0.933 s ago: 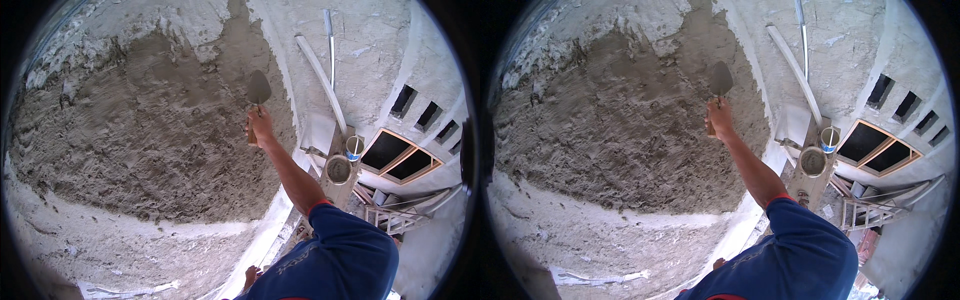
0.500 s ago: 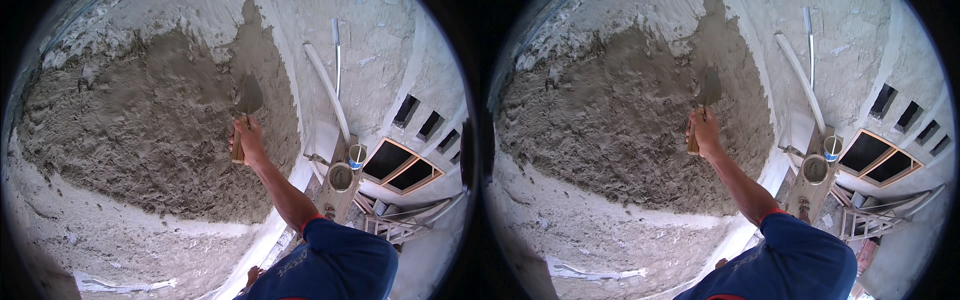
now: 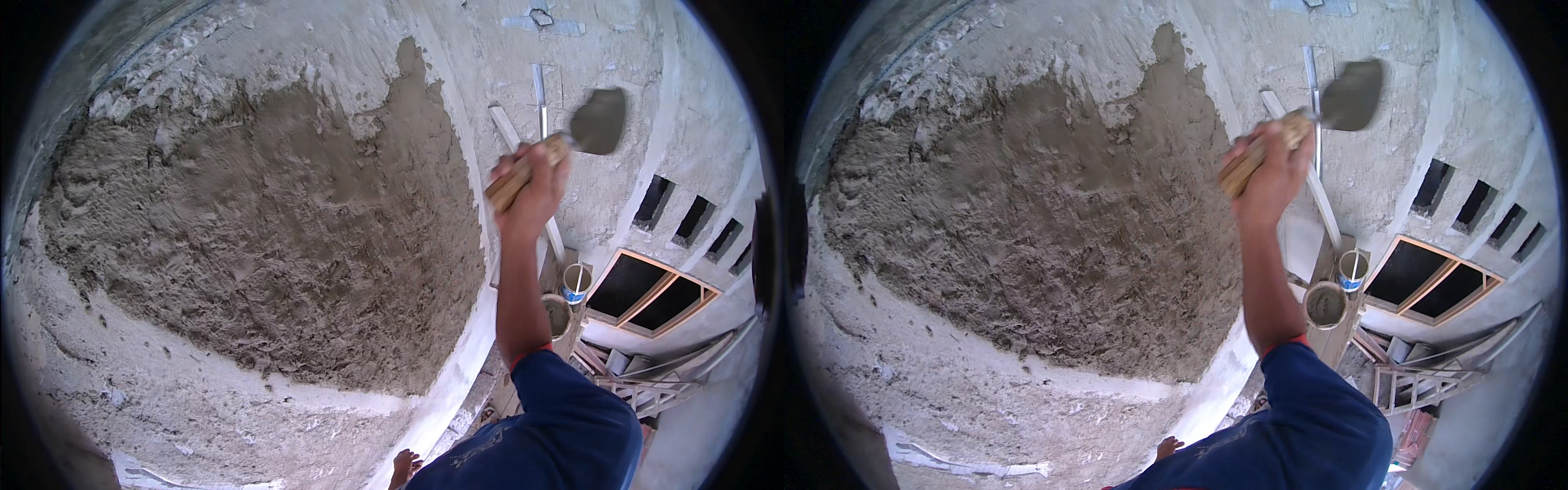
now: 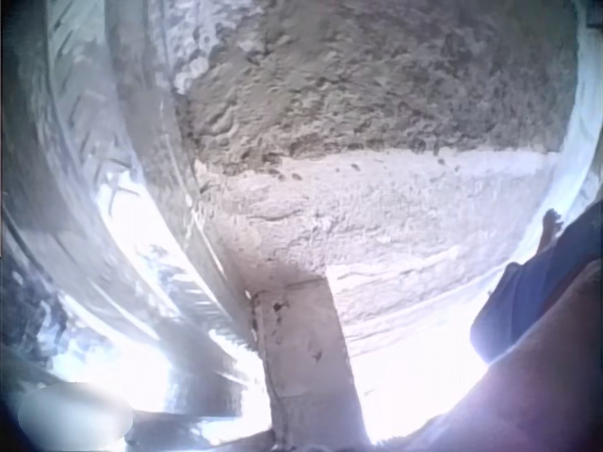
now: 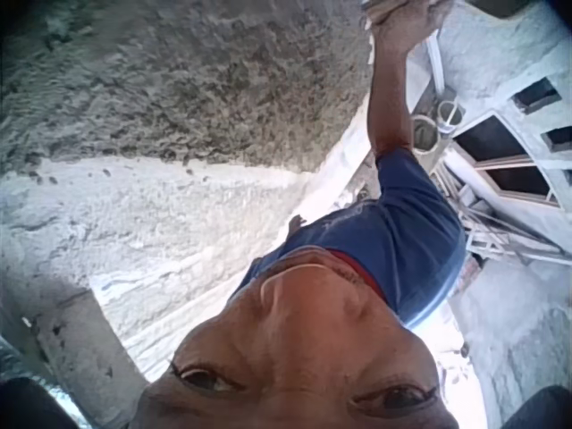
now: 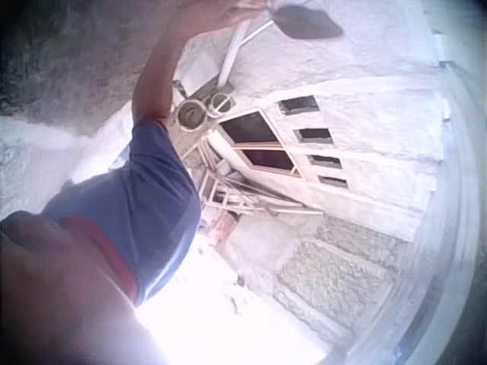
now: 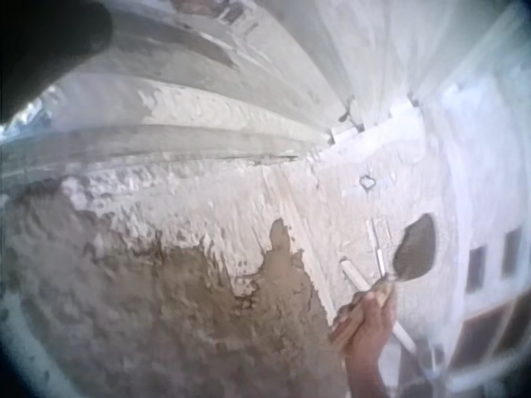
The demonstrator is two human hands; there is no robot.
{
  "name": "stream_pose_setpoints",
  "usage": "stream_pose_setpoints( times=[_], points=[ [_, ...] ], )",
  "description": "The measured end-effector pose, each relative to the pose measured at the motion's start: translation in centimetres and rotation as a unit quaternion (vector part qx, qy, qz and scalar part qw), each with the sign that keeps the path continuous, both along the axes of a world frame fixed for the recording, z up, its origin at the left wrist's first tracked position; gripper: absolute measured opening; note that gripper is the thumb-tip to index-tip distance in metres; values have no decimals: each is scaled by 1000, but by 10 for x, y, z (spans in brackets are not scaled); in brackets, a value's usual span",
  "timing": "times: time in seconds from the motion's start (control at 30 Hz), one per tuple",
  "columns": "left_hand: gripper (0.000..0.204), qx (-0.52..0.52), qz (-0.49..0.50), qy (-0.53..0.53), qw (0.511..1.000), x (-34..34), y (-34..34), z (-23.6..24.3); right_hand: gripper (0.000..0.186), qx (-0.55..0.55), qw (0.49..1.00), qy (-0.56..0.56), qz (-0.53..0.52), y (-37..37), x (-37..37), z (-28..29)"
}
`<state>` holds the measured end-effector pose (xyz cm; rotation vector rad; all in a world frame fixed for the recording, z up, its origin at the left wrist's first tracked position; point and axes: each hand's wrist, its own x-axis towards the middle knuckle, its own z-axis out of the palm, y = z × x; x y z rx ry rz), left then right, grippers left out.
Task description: The person applies wet plaster to a masonry wall using a trowel, scooping material from a bucket held in one hand and spreading it onto the wall surface.
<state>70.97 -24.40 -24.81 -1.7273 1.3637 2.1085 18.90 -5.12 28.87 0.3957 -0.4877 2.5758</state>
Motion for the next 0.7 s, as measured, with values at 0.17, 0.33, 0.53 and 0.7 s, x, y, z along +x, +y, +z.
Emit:
stream_pose_setpoints(
  times=[0.17,0.33,0.53,0.7],
  points=[
    [34,9,10,-10,1000,-17,0,-1,35,-20,978,-40,-206,3,-54,32],
    [35,19,-10,-5,1000,-46,5,-5,42,321,932,-166,-23,-104,-114,4],
    [35,12,-13,17,1000,-35,18,-9,54,335,914,-88,211,-100,-49,-28],
    [36,-7,-60,81,995,-34,21,-27,30,374,880,-174,235,29,-49,-249]
  ],
)
